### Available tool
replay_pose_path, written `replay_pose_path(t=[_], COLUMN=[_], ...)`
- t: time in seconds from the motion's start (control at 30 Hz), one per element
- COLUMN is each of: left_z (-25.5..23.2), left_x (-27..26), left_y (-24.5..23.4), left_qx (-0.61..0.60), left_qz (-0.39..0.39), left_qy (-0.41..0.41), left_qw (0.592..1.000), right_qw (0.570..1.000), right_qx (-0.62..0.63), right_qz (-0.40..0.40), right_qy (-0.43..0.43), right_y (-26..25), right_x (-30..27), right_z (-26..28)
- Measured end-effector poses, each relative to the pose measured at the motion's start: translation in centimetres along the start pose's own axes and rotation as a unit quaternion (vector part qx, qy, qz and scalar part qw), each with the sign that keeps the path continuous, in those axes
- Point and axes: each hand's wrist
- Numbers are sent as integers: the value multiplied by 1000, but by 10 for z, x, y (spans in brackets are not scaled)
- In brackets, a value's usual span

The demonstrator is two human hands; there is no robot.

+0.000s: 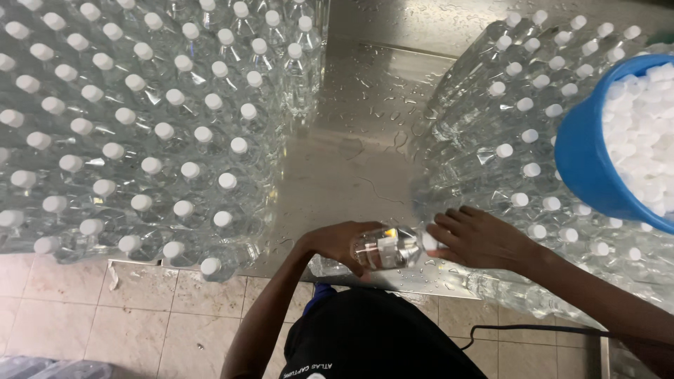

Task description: The person repeatedly picks up clear plastic bottles from a large stack on a metal table and screws white caps onto them. The capped bottles are then placed back onto the table among other filled bottles.

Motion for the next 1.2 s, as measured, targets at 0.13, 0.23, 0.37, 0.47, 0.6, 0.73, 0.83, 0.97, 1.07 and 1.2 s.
replay_pose_path(t=[0.13, 0.23, 0.37, 0.47, 0.6, 0.73, 0.83, 0.97, 1.07, 1.2], left_z=[39, 22, -6, 109, 120, 99, 59, 28, 82, 101], left_x=[12, -2, -22, 15, 19, -1, -22, -14, 29, 45], left_y=[3, 1, 12, 32, 51, 44, 30, 35, 87, 85], left_qx=[-82, -102, -37, -435, -426, -452, -401, -57, 349, 473], left_qz=[132, 139, 126, 310, 396, 356, 167, -99, -166, -157], left_qy=[20, 9, 45, 60, 93, 121, 80, -207, -218, -208], left_qw=[988, 985, 990, 843, 808, 809, 897, 972, 896, 842], right_qw=[985, 928, 945, 983, 948, 949, 901, 685, 489, 334], right_qx=[156, 343, 309, 126, 38, 161, 400, 534, 656, 797], right_qz=[38, 118, 36, -136, -275, -249, -107, 145, 226, 391], right_qy=[-60, 88, 101, -16, -159, -108, 132, 474, 529, 318], right_y=[62, 82, 49, 11, 0, 11, 55, 142, 213, 172], right_x=[-25, -27, -1, 32, 61, 75, 71, 64, 38, 62], right_z=[16, 30, 26, 28, 29, 25, 19, 2, 9, -25])
Point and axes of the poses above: each hand's wrist, its own x-axis towards the middle knuckle, its own y-axis out of the palm, z = x × y, and after that the axes turned 4 degrees about z, right-handed
